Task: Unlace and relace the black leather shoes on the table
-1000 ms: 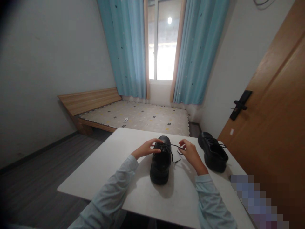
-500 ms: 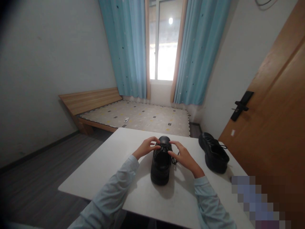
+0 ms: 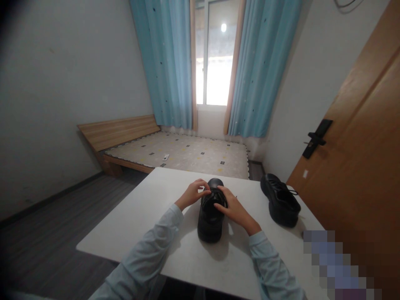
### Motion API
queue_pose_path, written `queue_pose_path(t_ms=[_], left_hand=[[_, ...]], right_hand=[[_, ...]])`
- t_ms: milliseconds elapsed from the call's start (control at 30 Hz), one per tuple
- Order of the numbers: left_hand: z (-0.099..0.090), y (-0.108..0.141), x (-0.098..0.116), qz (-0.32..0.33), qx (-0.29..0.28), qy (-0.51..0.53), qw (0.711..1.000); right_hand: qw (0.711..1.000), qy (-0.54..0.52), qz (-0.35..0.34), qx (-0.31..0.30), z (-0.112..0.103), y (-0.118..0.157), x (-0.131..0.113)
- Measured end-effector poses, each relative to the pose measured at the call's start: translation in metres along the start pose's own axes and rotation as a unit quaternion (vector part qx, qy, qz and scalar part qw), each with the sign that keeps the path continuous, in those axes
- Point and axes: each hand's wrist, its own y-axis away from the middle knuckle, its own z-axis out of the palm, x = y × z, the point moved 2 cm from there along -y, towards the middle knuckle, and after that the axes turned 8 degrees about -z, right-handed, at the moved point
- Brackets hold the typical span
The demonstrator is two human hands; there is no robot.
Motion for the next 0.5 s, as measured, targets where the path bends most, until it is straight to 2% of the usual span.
queue_pose_path(t_ms=[500], left_hand=[[0.0055, -0.0011, 0.0062, 0.008, 0.027, -0.024, 0.999]], right_hand=[[1.0, -0.005, -0.009, 0.004, 0.0018, -0.0003, 0.0048]])
